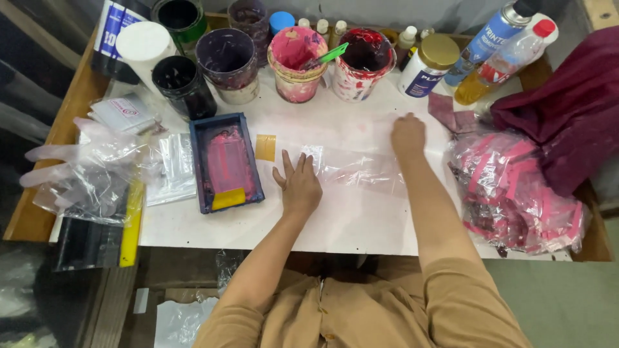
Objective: The person handles a blue ink tray containing pink ink, using a yellow squeegee to spread the ink. They wipe the tray with a maroon cloth, then pick up a clear plastic sheet and place it on the table. The person smooths the plastic sheet and positions the ink tray on top of it.
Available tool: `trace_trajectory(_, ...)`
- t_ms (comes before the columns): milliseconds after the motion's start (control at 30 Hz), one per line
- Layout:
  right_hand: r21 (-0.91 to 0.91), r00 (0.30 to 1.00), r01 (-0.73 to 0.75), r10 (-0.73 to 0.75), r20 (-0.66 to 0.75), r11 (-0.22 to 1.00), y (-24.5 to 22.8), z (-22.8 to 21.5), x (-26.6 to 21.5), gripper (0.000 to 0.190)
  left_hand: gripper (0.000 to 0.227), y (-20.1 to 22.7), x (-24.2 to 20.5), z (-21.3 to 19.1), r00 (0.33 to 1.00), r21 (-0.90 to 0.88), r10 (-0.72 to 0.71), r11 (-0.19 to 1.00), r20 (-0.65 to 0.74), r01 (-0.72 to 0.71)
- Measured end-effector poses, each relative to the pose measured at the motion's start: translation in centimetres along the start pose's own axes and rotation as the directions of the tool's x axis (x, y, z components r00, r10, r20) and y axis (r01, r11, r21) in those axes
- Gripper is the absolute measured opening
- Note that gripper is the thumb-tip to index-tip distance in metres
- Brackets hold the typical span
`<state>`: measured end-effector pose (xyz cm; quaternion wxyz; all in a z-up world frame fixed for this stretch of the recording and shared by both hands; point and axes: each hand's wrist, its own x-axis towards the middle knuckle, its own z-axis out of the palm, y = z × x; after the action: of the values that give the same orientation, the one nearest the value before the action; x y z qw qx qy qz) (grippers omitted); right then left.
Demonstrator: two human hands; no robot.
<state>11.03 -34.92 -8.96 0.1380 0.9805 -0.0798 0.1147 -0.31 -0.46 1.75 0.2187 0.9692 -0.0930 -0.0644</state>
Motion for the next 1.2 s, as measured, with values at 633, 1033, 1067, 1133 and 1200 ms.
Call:
trace_trajectory(633, 0.89, 0.925, -0.358, -0.238, 0.296, -0.283, -19.2, -14.9, -2.4, 0.041, 0.042, -4.5, 1.1, 4.9, 0.949, -0.328, -0.115, 0.945, -0.295, 0.013)
trace_trajectory(1033, 0.522, 0.85, -0.527, -0.414, 0.325, -0.671, -14.4, -14.8, -7.2, 0.03, 0.034, -7.0, -2.9, 3.5, 0.851, -0.455, -0.047, 0.859, -0.523, -0.233)
trace_trajectory(1067, 0.525, 0.857, -0.513, -0.377, 0.35, -0.679, -13.4, -14.7, -7.5, 0.026, 0.033, -7.5, -2.9, 3.7, 0.831, -0.425, -0.042, 0.873, -0.554, -0.24)
trace_trajectory(1133, 0.526, 0.865, -0.493, -0.328, 0.379, -0.692, -11.0, -13.7, -8.1, 0.022, 0.033, -8.2, -3.0, 4.3, 0.816, -0.394, -0.025, 0.884, -0.578, -0.252)
trace_trajectory(1200, 0.565, 0.867, -0.461, -0.21, 0.452, -0.685, -8.0, -12.2, -8.2, 0.014, 0.033, -8.6, -2.7, 4.9, 0.804, -0.344, 0.0, 0.904, -0.595, -0.254)
